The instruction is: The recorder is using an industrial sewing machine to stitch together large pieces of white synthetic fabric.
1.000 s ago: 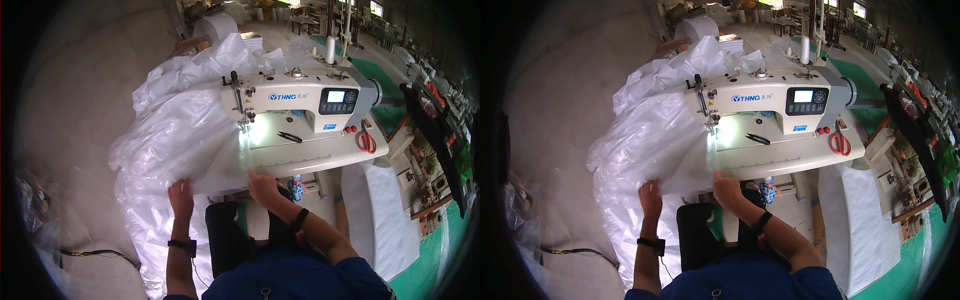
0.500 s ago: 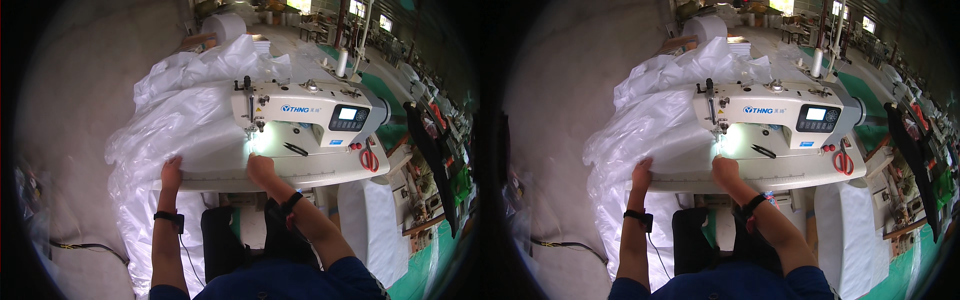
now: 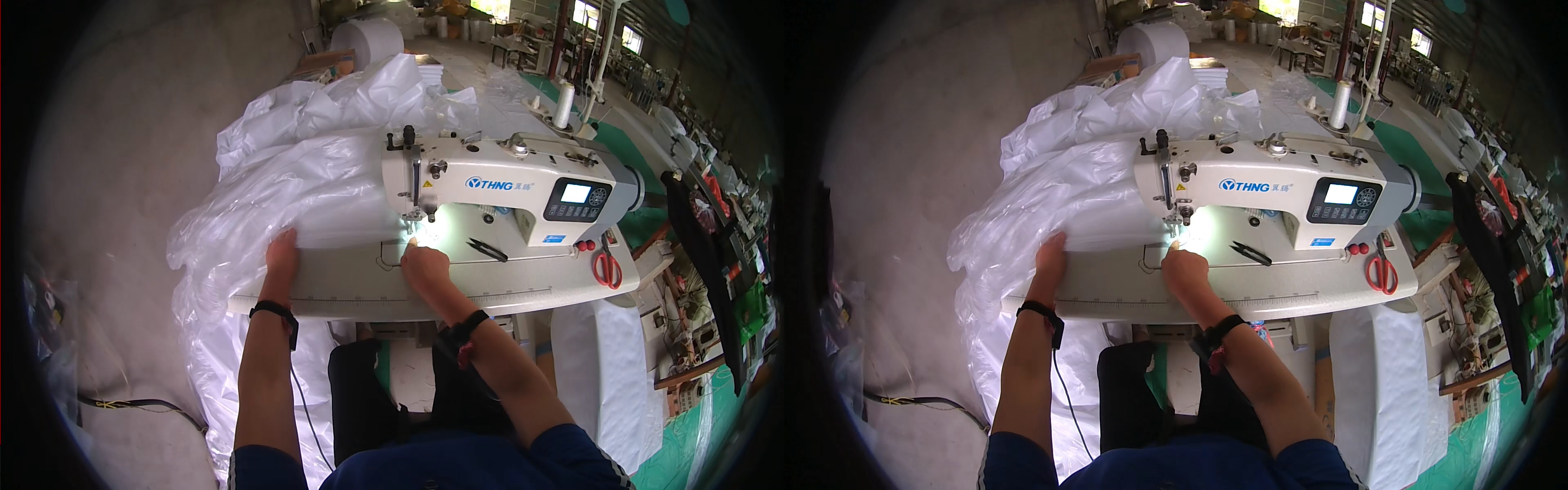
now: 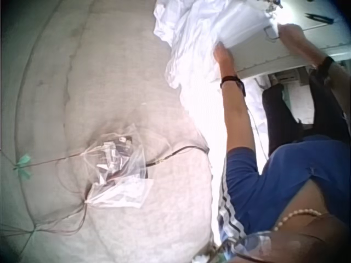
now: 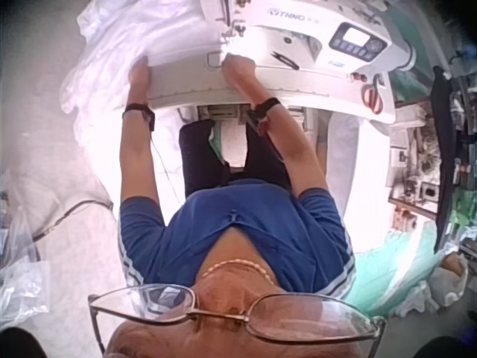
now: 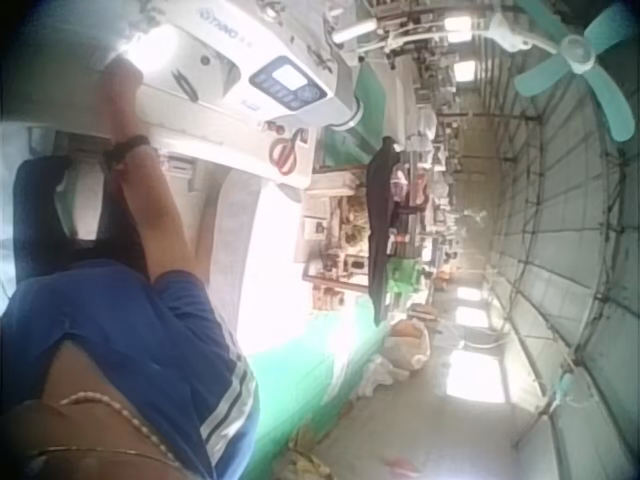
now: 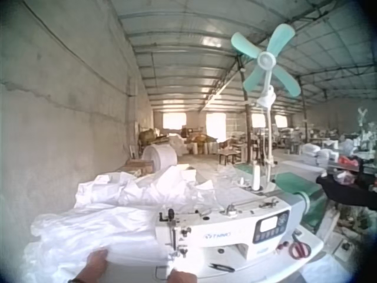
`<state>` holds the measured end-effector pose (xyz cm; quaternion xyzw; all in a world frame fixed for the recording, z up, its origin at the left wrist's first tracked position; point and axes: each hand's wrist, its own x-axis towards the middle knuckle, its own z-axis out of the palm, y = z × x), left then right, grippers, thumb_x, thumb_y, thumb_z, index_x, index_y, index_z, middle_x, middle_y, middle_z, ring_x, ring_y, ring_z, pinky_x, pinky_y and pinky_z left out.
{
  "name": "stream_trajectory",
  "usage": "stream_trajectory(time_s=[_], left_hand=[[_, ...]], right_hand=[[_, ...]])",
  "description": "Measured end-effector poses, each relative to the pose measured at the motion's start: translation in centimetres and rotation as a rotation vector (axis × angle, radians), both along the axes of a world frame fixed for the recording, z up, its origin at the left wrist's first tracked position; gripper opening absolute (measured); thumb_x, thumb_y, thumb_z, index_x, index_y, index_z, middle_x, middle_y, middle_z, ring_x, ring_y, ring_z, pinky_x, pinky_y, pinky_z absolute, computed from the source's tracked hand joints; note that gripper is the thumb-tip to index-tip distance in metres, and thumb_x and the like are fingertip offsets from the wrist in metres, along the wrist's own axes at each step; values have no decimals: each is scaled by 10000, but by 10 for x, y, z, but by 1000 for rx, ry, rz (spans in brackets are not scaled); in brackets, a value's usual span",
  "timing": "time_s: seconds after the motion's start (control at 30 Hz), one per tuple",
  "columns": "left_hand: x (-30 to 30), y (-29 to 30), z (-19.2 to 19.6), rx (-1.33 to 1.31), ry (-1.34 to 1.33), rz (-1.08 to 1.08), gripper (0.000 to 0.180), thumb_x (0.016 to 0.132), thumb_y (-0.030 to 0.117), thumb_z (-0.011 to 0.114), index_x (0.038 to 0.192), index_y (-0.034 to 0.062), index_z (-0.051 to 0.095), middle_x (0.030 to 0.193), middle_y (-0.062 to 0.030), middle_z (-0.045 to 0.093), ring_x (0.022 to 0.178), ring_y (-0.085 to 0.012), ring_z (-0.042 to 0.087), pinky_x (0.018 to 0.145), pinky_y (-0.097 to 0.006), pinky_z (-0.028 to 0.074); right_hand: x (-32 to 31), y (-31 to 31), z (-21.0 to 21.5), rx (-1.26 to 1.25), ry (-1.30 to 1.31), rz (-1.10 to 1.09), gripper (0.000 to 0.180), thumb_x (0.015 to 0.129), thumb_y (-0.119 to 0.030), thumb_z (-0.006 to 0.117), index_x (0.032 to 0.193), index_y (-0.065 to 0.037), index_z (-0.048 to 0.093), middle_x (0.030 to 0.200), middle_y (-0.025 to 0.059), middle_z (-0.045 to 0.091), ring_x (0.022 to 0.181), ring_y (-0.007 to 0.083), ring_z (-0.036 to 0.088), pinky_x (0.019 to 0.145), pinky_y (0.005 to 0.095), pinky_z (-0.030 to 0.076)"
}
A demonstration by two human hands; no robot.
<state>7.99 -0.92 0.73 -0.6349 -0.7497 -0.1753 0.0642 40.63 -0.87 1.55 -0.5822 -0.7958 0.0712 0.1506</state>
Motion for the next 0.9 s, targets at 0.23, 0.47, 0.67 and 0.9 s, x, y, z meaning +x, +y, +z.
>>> stream_trajectory(time_s=[0.23,0.47,0.67,0.9], left_hand=[[-10,-31,6,91,75,185,296,752,84,498,1038,106,572,1099,-97,592,1031,-302,542,884,-434,417],[-65,-119,4,362,100,118,271,719,28,501,961,108,592,862,-160,630,772,-342,611,639,-443,492],[39,-187,-7,70,41,-37,258,742,83,522,985,35,596,851,-163,622,677,-331,610,584,-428,496],[229,-263,52,-99,-494,-429,407,836,347,581,1016,-16,546,865,-236,606,852,-381,601,741,-407,480]], right_hand=[[34,-42,15,-337,660,147,316,855,-224,493,1084,-22,575,679,141,631,596,237,632,537,362,497],[28,-131,-3,-859,897,349,313,902,-236,504,1075,16,569,636,53,583,496,101,542,469,253,470],[-10,-180,-33,-1025,724,519,393,855,-288,582,1163,-47,542,742,62,621,588,104,578,526,268,474],[-12,-242,-49,-532,744,881,570,766,-353,679,1176,12,526,1005,171,610,935,253,576,859,346,452]])
